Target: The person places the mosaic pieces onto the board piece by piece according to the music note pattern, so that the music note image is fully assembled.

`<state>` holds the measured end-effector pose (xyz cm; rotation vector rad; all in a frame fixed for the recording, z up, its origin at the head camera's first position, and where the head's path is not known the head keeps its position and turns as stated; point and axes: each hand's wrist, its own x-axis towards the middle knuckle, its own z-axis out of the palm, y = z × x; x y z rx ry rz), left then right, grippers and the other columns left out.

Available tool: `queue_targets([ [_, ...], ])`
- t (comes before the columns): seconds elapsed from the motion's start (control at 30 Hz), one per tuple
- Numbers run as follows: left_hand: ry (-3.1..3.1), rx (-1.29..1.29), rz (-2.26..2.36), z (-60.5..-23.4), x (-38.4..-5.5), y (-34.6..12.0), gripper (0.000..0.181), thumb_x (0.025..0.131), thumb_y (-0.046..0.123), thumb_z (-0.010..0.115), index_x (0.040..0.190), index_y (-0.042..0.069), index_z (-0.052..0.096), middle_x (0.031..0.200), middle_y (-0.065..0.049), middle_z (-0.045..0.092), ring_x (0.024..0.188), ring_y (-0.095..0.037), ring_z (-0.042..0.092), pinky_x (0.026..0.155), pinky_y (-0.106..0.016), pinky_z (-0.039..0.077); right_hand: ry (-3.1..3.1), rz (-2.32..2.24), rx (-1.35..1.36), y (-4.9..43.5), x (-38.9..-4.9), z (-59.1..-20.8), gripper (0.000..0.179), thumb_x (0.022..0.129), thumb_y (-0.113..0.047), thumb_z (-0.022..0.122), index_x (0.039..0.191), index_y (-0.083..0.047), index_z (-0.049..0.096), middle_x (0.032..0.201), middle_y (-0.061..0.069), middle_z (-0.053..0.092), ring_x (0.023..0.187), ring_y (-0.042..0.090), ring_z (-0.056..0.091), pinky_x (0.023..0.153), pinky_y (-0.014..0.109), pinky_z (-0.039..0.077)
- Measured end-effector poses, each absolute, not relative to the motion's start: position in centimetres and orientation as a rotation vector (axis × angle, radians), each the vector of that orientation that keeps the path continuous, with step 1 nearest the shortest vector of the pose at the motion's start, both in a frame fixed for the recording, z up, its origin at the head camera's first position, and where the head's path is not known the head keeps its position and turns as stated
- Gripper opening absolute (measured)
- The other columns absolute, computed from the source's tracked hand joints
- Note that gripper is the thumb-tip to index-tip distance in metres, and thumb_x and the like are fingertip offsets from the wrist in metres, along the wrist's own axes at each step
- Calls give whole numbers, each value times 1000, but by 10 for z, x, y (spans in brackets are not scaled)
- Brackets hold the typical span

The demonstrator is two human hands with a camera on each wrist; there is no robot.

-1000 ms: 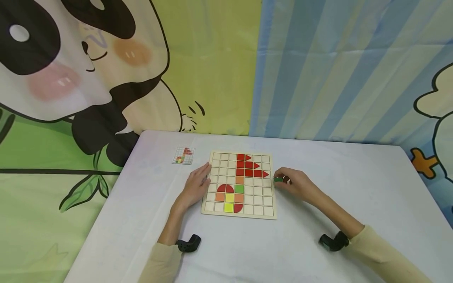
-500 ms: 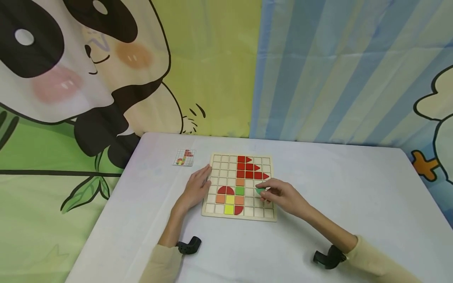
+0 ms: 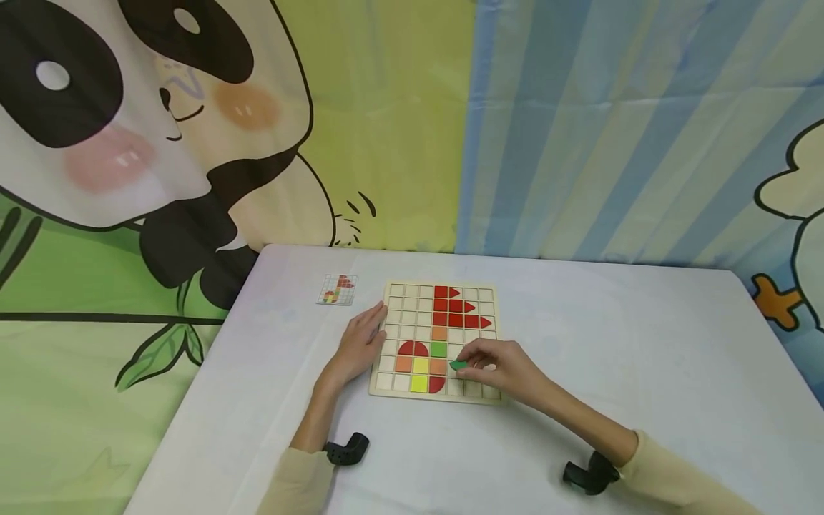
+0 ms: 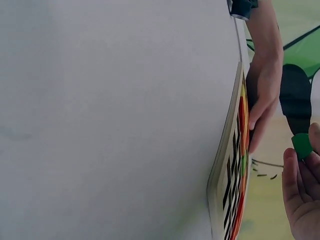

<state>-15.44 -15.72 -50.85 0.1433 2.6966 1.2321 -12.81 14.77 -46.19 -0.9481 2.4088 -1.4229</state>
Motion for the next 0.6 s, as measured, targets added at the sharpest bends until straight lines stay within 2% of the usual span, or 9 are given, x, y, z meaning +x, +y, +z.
queue_targets([
  [0.23, 2700, 133, 1229, -509, -154, -158, 58, 107, 17, 49, 162, 8, 33, 172, -5, 26, 158, -34, 20, 126, -62, 18, 2409, -1161, -1278, 114, -126, -458, 16, 87, -14, 83, 96, -5, 74, 89, 0, 76, 78, 4, 67, 72, 21, 58],
  [0.4, 2699, 127, 1214, -510, -153, -159, 58, 107, 18, 48, 162, 8, 33, 172, -5, 26, 158, -34, 20, 126, -63, 18, 2454, -914, -1336, 87, -124, -456, 15, 87, -19, 84, 94, -9, 74, 85, -3, 73, 74, 3, 60, 70, 14, 53],
  [0.6, 2697, 150, 1216, -509, -154, -159, 57, 107, 20, 48, 162, 11, 34, 172, -3, 27, 158, -33, 20, 126, -62, 18, 2524, -713, -1415, 58, -125, -455, 16, 87, -22, 84, 91, -10, 74, 81, -4, 70, 70, 4, 52, 67, 13, 47],
])
